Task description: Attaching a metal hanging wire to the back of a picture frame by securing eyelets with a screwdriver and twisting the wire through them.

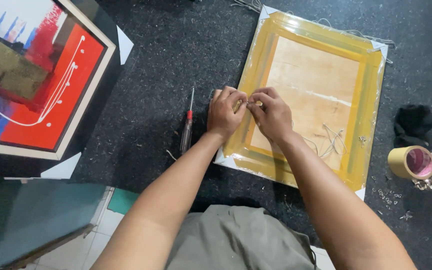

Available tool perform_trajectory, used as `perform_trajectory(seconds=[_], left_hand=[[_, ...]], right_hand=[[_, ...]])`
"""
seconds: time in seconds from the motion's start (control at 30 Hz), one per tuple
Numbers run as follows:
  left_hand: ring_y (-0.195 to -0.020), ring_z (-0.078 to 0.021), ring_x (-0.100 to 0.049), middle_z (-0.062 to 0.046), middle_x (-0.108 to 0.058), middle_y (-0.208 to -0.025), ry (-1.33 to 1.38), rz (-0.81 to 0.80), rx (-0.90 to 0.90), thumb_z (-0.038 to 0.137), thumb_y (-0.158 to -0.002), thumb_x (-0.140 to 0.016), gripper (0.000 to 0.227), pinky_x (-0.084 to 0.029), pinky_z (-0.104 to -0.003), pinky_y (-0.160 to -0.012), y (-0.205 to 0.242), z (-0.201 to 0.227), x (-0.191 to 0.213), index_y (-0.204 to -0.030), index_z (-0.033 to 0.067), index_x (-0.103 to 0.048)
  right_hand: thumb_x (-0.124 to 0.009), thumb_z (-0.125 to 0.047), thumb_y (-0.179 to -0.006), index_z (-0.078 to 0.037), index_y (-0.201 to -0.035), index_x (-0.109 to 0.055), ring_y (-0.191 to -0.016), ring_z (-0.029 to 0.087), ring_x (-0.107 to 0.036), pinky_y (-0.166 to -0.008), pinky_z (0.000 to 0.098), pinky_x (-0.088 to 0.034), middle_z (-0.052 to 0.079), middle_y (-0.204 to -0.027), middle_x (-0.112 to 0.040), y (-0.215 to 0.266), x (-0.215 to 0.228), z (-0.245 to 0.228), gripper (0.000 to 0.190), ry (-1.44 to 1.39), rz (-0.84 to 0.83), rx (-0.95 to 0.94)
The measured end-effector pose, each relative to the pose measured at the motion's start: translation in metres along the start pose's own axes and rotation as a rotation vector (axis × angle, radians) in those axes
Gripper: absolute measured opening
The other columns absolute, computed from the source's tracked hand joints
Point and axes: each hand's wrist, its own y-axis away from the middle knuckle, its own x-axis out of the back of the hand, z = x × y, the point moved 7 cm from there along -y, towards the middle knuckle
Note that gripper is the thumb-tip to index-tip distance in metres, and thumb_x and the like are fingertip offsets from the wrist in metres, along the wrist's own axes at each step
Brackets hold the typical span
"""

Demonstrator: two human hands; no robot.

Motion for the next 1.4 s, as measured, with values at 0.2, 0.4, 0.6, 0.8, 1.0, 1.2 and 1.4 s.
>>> perform_trajectory(seconds=[0.2, 0.4, 0.6, 0.8, 1.0, 1.2, 1.4], left_hand=[[-0.082, -0.0187, -0.056, 0.003, -0.052, -0.084, 0.077, 0.065, 0.077, 0.025, -0.079, -0.049, 0.011, -0.046, -0.034, -0.077, -0.004, -0.009, 0.002, -0.09, 0.0265, -0.05], [-0.075, -0.0223, -0.06, 0.0, -0.055, -0.081, 0.172, -0.086, 0.214, 0.031, -0.068, -0.07, 0.029, -0.049, -0.034, -0.071, -0.021, -0.043, -0.017, -0.091, 0.0247, -0.053], [-0.078, -0.0231, -0.061, -0.001, -0.054, -0.082, 0.171, -0.195, 0.289, 0.028, -0.066, -0.073, 0.034, -0.048, -0.034, -0.073, -0.031, -0.051, -0.028, -0.09, 0.0213, -0.05], [-0.104, -0.0279, -0.049, -0.003, -0.049, -0.099, -0.081, -0.378, 0.307, 0.037, -0.078, -0.061, 0.038, -0.043, -0.044, -0.087, -0.028, -0.027, -0.016, -0.105, 0.0199, -0.04], [-0.107, -0.0271, -0.046, -0.002, -0.047, -0.102, -0.089, -0.391, 0.325, 0.04, -0.079, -0.058, 0.038, -0.043, -0.045, -0.087, -0.025, -0.033, -0.021, -0.106, 0.0203, -0.04], [-0.112, -0.0276, -0.041, -0.004, -0.044, -0.11, -0.146, -0.43, 0.329, 0.041, -0.082, -0.054, 0.038, -0.041, -0.045, -0.089, -0.025, -0.027, -0.019, -0.109, 0.0196, -0.039], [-0.113, -0.0274, -0.04, -0.004, -0.043, -0.114, -0.171, -0.444, 0.337, 0.042, -0.082, -0.053, 0.039, -0.04, -0.046, -0.09, -0.021, -0.022, -0.017, -0.111, 0.02, -0.039]], right_hand=[[-0.06, -0.013, -0.083, -0.017, -0.081, -0.06, -0.057, 0.017, -0.063, -0.058, 0.0307, -0.049, -0.004, -0.094, -0.057, 0.001, 0.003, -0.01, 0.005, 0.005, -0.038, 0.04], [-0.069, -0.014, -0.074, -0.021, -0.082, -0.066, -0.078, 0.025, -0.064, -0.064, 0.0331, -0.05, -0.004, -0.092, -0.062, 0.002, -0.007, 0.008, 0.011, 0.045, -0.073, 0.046], [-0.061, -0.024, -0.079, -0.03, -0.105, -0.052, -0.084, 0.023, -0.062, -0.075, 0.0407, -0.049, -0.003, -0.087, -0.064, 0.009, 0.002, -0.005, 0.028, 0.276, -0.203, -0.338], [-0.056, -0.024, -0.079, -0.019, -0.105, -0.043, -0.084, 0.019, -0.062, -0.07, 0.0331, -0.046, 0.003, -0.088, -0.065, 0.005, -0.021, 0.048, 0.03, -0.146, -0.262, -0.506], [-0.065, -0.036, -0.078, -0.022, -0.113, -0.051, -0.089, 0.019, -0.062, -0.071, 0.0327, -0.047, 0.005, -0.09, -0.066, 0.023, -0.002, 0.031, 0.04, -0.084, -0.309, -0.569], [-0.049, -0.036, -0.086, -0.019, -0.088, -0.065, -0.082, 0.026, -0.058, -0.076, 0.0368, -0.044, 0.006, -0.074, -0.062, 0.017, -0.013, 0.016, 0.023, 0.011, -0.384, -0.419], [-0.046, -0.033, -0.088, -0.015, -0.079, -0.064, -0.068, 0.02, -0.049, -0.065, 0.0309, -0.041, 0.005, -0.063, -0.053, 0.035, 0.005, 0.01, 0.027, -0.228, -0.371, -0.521]])
